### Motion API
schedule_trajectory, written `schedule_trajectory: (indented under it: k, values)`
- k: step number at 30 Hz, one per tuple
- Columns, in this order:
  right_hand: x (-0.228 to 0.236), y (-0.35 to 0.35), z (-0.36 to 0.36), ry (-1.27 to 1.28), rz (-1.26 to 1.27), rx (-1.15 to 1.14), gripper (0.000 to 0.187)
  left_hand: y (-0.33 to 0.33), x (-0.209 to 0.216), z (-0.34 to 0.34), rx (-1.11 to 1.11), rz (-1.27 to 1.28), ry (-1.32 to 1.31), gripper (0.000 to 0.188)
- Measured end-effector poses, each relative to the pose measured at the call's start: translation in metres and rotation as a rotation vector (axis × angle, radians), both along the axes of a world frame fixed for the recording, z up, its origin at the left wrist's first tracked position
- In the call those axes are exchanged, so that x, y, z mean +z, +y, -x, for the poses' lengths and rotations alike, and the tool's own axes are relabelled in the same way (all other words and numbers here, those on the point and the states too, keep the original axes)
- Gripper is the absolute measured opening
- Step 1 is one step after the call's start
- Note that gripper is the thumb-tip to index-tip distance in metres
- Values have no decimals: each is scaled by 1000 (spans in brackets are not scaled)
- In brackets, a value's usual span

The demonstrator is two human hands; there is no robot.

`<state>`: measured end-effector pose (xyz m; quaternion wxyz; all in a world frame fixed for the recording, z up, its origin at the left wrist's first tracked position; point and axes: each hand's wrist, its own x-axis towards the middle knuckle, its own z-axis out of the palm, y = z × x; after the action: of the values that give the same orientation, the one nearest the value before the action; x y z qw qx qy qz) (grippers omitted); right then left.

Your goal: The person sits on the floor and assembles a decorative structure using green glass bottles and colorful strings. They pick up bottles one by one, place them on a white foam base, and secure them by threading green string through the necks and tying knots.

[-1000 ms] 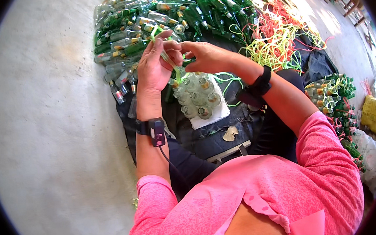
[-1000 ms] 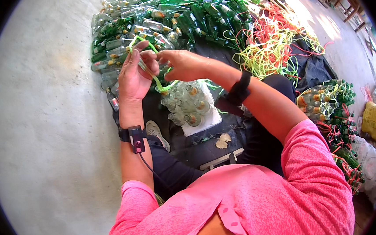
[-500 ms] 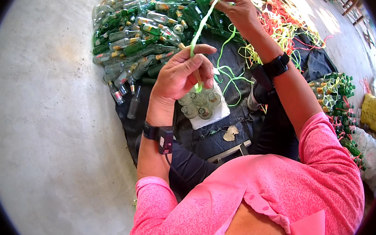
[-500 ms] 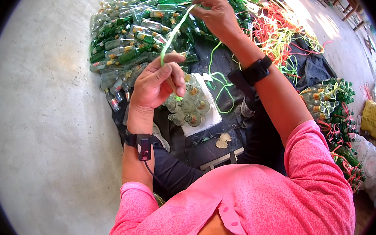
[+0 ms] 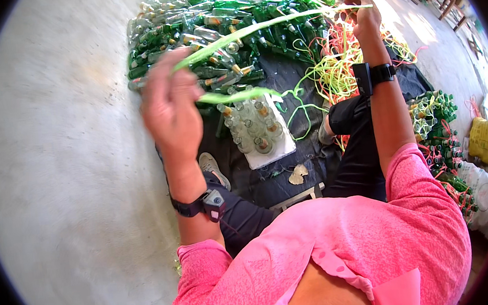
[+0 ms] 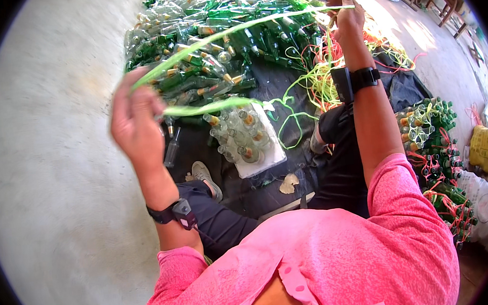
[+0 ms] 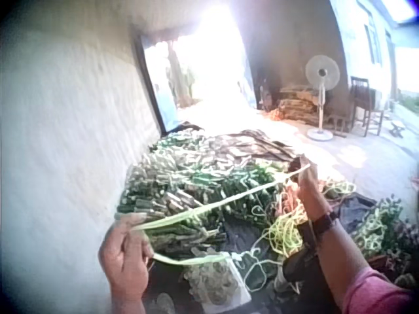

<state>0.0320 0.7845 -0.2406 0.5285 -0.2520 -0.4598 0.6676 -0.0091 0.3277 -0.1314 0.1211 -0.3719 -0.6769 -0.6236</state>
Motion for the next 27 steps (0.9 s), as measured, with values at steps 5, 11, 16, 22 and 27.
schedule_trajectory:
  k: [5, 11, 16, 22, 27]
  values:
    - [5, -4, -4, -37, -30, 13, 30, -43, 70, -37, 168, -309, 67, 33]
    - [-33, -50, -19, -370, -316, 666, 29, -55, 76, -50, -434, -291, -439, 52]
    - [-35, -176, -58, -778, -496, 1481, 24, -65, 62, -61, -753, -495, -444, 50]
    - [-141, -306, -103, -1136, -712, 2030, 23, -79, 71, -65, -1033, -724, -411, 47]
    - [-132, -391, -108, -904, -684, 2005, 38, -102, 81, -67, -664, -804, -424, 46]
